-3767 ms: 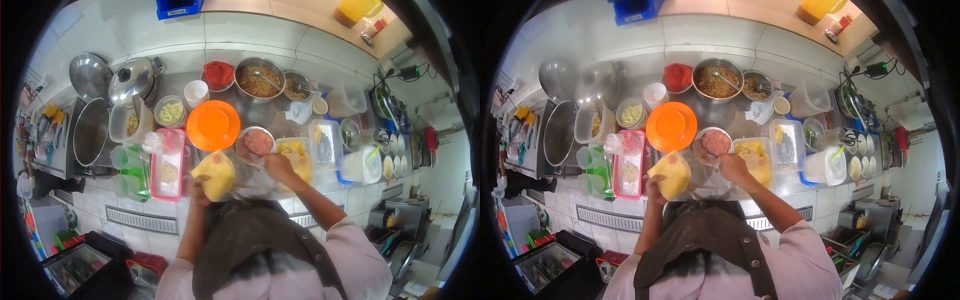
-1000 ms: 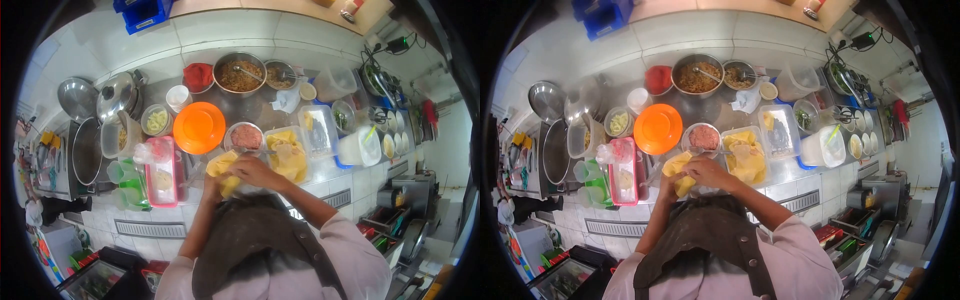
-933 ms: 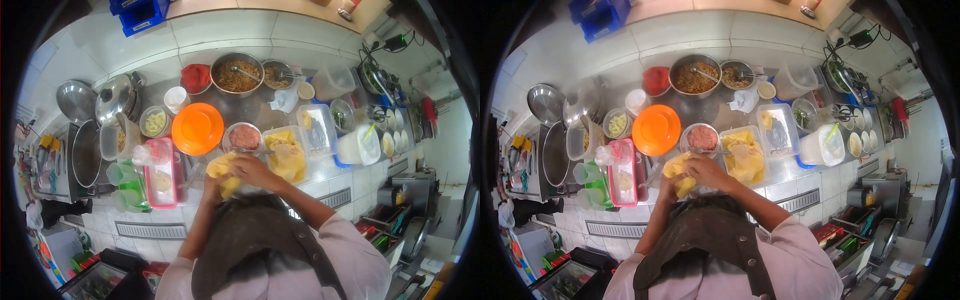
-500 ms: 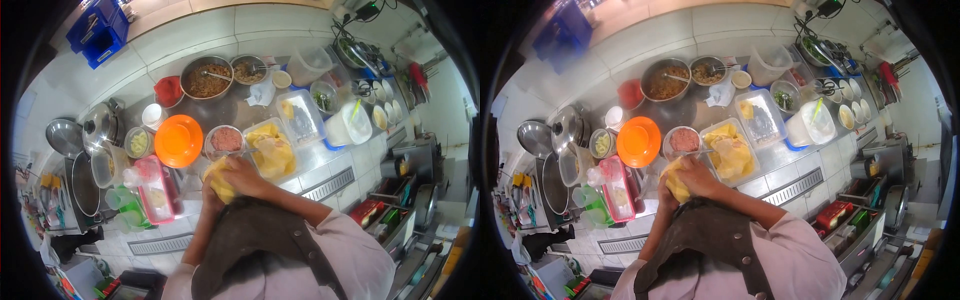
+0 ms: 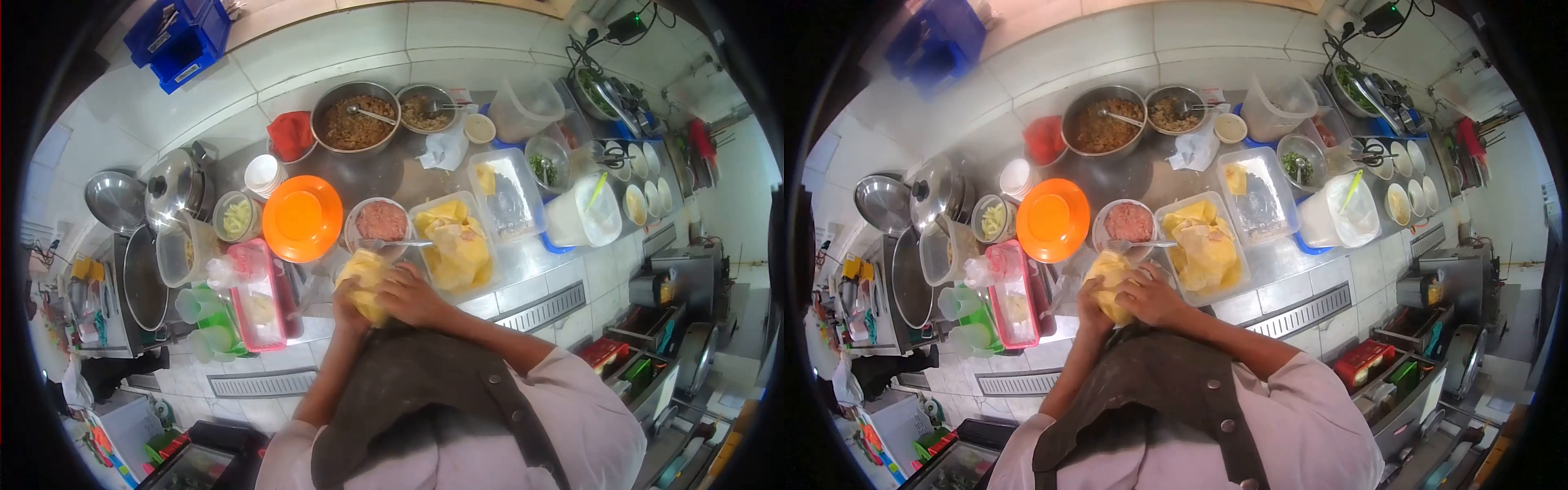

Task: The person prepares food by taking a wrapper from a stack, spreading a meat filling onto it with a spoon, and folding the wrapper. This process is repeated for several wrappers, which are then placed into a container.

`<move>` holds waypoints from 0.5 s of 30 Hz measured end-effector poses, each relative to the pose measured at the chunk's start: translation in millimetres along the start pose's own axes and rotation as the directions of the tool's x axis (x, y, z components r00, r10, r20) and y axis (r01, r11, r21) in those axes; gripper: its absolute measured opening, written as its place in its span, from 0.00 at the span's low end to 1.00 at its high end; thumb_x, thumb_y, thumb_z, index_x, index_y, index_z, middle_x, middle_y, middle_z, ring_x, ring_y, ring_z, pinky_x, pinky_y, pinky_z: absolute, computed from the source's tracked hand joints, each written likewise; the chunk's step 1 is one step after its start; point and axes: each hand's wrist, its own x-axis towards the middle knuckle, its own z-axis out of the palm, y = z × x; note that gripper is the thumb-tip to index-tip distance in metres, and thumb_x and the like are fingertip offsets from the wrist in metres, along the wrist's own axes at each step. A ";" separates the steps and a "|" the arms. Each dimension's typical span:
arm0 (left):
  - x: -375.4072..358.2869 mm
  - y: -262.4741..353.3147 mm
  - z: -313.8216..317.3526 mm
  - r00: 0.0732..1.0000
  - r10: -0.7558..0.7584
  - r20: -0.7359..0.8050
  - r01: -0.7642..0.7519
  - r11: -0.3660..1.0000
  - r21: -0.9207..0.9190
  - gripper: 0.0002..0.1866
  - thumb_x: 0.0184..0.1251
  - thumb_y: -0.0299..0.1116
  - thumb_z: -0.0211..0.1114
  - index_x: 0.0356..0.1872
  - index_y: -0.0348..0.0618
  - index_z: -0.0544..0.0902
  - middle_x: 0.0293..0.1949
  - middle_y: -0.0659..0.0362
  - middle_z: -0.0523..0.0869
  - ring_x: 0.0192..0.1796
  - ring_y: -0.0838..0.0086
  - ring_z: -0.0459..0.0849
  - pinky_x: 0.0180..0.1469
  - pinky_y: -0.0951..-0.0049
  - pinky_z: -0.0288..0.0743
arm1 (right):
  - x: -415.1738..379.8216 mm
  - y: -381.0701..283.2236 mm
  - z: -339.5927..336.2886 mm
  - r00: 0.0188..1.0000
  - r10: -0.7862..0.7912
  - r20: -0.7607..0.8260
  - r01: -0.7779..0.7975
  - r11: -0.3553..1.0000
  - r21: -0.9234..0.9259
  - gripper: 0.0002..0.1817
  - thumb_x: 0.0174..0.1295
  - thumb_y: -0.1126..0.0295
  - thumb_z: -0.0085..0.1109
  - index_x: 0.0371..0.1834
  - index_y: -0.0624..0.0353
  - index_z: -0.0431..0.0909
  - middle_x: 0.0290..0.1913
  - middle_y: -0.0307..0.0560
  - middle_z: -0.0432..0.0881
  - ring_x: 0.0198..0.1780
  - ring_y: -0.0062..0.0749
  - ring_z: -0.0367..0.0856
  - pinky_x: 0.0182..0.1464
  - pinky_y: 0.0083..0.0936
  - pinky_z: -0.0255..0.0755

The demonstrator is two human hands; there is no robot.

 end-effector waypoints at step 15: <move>-28.7 52.2 34.6 0.922 0.234 0.308 -0.209 0.972 -0.110 0.33 0.65 0.34 0.59 0.72 0.36 0.65 0.65 0.45 0.77 0.66 0.51 0.77 0.71 0.49 0.69 | -58.6 111.8 -91.5 0.840 0.422 0.341 -0.488 0.863 0.134 0.23 0.56 0.77 0.61 0.58 0.57 0.75 0.51 0.51 0.81 0.52 0.53 0.80 0.56 0.43 0.74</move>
